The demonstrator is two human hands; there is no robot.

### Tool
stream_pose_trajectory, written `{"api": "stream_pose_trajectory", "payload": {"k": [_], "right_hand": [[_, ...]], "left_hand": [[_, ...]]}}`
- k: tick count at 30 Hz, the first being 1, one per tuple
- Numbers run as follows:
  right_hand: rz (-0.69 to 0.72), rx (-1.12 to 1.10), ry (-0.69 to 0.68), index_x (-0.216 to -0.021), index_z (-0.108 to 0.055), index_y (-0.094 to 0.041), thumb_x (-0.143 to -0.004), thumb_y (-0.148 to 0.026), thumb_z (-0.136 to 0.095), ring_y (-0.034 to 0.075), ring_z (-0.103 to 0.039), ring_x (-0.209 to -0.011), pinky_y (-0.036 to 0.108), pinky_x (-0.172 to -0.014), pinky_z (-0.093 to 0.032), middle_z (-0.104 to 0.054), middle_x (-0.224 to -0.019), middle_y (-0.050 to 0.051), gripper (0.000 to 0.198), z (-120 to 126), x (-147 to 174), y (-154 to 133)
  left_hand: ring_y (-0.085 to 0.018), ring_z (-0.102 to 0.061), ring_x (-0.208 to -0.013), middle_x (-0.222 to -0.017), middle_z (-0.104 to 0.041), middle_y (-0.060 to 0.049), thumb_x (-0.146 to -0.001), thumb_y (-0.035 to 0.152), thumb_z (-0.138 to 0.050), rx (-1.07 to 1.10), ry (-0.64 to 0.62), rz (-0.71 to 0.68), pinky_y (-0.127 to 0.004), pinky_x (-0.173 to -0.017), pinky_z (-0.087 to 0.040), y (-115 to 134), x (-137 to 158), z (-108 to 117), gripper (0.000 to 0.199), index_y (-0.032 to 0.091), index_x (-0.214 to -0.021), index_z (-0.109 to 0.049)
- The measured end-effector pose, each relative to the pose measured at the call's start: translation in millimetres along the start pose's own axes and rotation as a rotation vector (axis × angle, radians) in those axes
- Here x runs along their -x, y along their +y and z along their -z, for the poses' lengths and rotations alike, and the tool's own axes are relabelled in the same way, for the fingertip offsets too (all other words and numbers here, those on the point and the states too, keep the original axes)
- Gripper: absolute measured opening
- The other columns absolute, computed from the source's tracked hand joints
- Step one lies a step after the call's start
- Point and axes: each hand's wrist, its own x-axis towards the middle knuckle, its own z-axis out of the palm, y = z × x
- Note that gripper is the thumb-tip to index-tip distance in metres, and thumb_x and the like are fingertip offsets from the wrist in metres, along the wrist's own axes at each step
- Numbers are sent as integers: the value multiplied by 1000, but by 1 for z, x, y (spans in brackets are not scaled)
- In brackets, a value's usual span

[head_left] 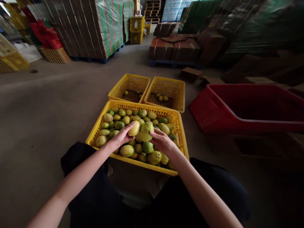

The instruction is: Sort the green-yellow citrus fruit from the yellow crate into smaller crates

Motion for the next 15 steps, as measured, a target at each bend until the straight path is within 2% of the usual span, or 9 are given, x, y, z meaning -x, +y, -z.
{"api": "stream_pose_trajectory", "payload": {"k": [5,8,11,13,15], "right_hand": [[-13,-12,36,-85,-68,-22,-66,-30,-78,20,-71,-76,32,-68,-60,-74,-88,2,23,-2,0,-2],[-5,26,-3,-90,-67,-23,-68,-32,-78,22,-71,-85,33,-68,-61,-74,-97,4,26,-4,2,-2],[-14,70,-37,-94,-67,-21,-71,-35,-77,24,-70,-88,32,-67,-61,-73,-99,8,28,-5,3,0],[-16,93,-31,-96,-67,-19,-72,-36,-77,23,-70,-86,31,-67,-60,-73,-96,8,30,-5,3,3],[-26,103,-29,-98,-66,-19,-72,-36,-77,21,-70,-82,29,-67,-60,-73,-94,7,33,-4,3,6]], "left_hand": [[-9,-51,-53,-76,-65,-3,-78,54,-66,15,34,-31,-20,-45,-43,-1,-4,1,36,18,-83,-62],[-8,-45,-44,-64,-62,-2,-78,65,-56,-106,54,-19,-21,-41,-36,-5,-8,5,49,17,-81,-62],[-9,-43,-40,-53,-56,-1,-79,71,-47,-239,0,-34,-22,-41,-31,-7,-7,7,58,16,-80,-62],[-9,-40,-39,-49,-52,1,-80,71,-46,-313,-36,-41,-23,-41,-26,-8,-4,6,57,16,-79,-61],[-7,-35,-39,-49,-48,3,-80,65,-53,-314,-59,-32,-23,-41,-22,-10,-1,5,49,16,-78,-59]]}}
